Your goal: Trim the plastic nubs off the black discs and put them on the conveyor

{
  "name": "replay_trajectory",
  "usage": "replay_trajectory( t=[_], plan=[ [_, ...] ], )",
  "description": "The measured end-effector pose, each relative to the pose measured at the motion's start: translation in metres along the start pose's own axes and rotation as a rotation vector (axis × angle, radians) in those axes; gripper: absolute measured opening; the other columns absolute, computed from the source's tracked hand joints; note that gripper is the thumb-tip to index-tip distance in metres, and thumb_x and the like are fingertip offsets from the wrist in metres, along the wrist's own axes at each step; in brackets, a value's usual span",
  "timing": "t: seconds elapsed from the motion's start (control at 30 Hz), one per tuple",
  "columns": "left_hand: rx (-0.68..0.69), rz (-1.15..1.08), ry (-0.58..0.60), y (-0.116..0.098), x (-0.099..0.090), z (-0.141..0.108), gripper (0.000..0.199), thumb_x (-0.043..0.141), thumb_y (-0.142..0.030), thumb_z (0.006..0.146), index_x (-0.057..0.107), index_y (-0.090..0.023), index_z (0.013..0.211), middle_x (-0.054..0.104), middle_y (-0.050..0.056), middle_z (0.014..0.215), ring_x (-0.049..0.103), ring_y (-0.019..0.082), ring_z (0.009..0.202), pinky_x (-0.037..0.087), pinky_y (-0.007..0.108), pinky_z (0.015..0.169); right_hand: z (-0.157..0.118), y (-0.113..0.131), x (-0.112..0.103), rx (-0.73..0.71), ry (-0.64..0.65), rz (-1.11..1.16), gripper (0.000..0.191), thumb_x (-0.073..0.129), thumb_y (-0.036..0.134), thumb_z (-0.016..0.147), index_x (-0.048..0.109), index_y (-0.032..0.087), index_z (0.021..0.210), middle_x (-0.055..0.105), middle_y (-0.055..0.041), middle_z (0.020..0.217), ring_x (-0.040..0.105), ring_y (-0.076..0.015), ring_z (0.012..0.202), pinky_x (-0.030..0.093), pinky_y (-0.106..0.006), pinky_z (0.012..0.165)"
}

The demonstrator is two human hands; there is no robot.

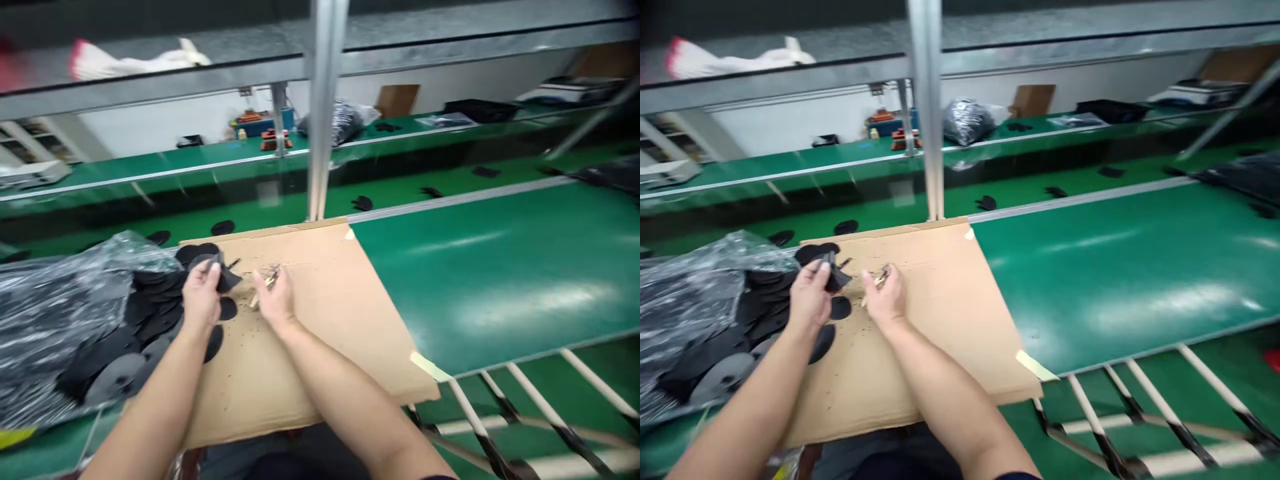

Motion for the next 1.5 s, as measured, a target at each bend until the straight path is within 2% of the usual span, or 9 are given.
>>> replay_trajectory(
  t=[0.07,0.13,0.27,0.4,0.53,0.83,1.13,1.33,1.5],
  plan=[
    [-0.112,-0.049,-0.018,0.012,-0.019,-0.007,0.043,0.081,-0.027,0.06,0.062,-0.017,0.097,0.064,0.0,0.078,0.058,0.008,0.061,0.048,0.019,0.053,0.0,0.003,0.001,-0.016,0.021,0.036,0.049,0.043,0.049,0.09,0.047,0.014,0.125,0.062,-0.0123,0.103,0.06,-0.0225,0.097,0.048,-0.037,0.087],
    [-0.212,-0.119,-0.009,0.022,-0.028,-0.01,0.043,0.081,-0.027,0.059,0.063,-0.017,0.097,0.063,0.0,0.076,0.054,0.006,0.054,0.043,0.017,0.047,0.0,0.014,0.004,-0.104,0.071,0.037,0.048,0.041,0.045,0.092,0.044,0.014,0.129,0.062,-0.0124,0.105,0.059,-0.022,0.098,0.047,-0.037,0.089],
    [-0.34,-0.279,0.141,0.03,-0.019,-0.014,0.052,0.084,-0.022,0.055,0.06,-0.016,0.101,0.062,-0.001,0.072,0.048,0.004,0.049,0.037,0.017,0.045,-0.008,0.039,0.014,-0.329,0.225,-0.159,0.051,0.046,0.044,0.089,0.046,0.013,0.13,0.059,-0.0139,0.106,0.055,-0.026,0.101,0.043,-0.044,0.095],
    [-0.354,-0.323,0.145,0.031,-0.018,-0.013,0.056,0.084,-0.02,0.054,0.057,-0.015,0.103,0.059,-0.003,0.069,0.044,0.003,0.045,0.033,0.017,0.044,-0.016,0.043,0.024,-0.418,0.344,-0.404,0.051,0.061,0.036,0.079,0.053,0.015,0.124,0.057,-0.0129,0.103,0.052,-0.0282,0.098,0.044,-0.044,0.09],
    [-0.364,-0.321,0.17,0.033,-0.018,-0.013,0.055,0.084,-0.023,0.055,0.056,-0.015,0.102,0.059,-0.003,0.071,0.041,0.002,0.042,0.029,0.018,0.04,-0.022,0.043,0.035,-0.503,0.428,-0.503,0.032,0.057,0.027,0.079,0.06,0.019,0.11,0.06,-0.0092,0.096,0.054,-0.0246,0.091,0.044,-0.037,0.086],
    [-0.353,-0.306,0.18,0.03,-0.018,-0.014,0.057,0.084,-0.024,0.055,0.056,-0.015,0.104,0.057,-0.003,0.071,0.042,0.003,0.042,0.03,0.018,0.04,-0.023,0.042,0.038,-0.46,0.471,-0.568,0.016,0.053,0.028,0.082,0.06,0.021,0.095,0.065,-0.0052,0.09,0.059,-0.0198,0.083,0.043,-0.029,0.077],
    [-0.344,-0.282,0.195,0.032,-0.017,-0.015,0.054,0.083,-0.024,0.057,0.057,-0.016,0.103,0.056,-0.004,0.07,0.043,0.003,0.043,0.03,0.018,0.041,-0.022,0.038,0.038,-0.421,0.495,-0.598,0.015,0.053,0.026,0.082,0.061,0.022,0.093,0.066,-0.0047,0.088,0.059,-0.0198,0.082,0.042,-0.028,0.073],
    [-0.386,-0.3,0.201,0.035,-0.017,-0.016,0.057,0.084,-0.023,0.056,0.056,-0.014,0.105,0.055,-0.004,0.068,0.043,0.003,0.042,0.029,0.018,0.041,-0.022,0.033,0.04,-0.383,0.545,-0.643,0.022,0.052,0.02,0.078,0.061,0.024,0.098,0.066,-0.0042,0.09,0.06,-0.0202,0.082,0.041,-0.028,0.071],
    [-0.41,-0.321,0.223,0.038,-0.015,-0.018,0.054,0.084,-0.023,0.056,0.057,-0.014,0.102,0.053,-0.005,0.067,0.042,0.002,0.042,0.028,0.018,0.041,-0.02,0.033,0.041,-0.349,0.575,-0.697,0.018,0.052,0.018,0.077,0.061,0.024,0.092,0.065,-0.0042,0.088,0.06,-0.0196,0.078,0.04,-0.028,0.068]
  ],
)
Point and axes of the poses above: each hand's wrist, its own z-axis towards the middle knuckle, its own x-axis out of the palm, y = z × x, the point moved 9 cm from there along z, towards the middle knuckle
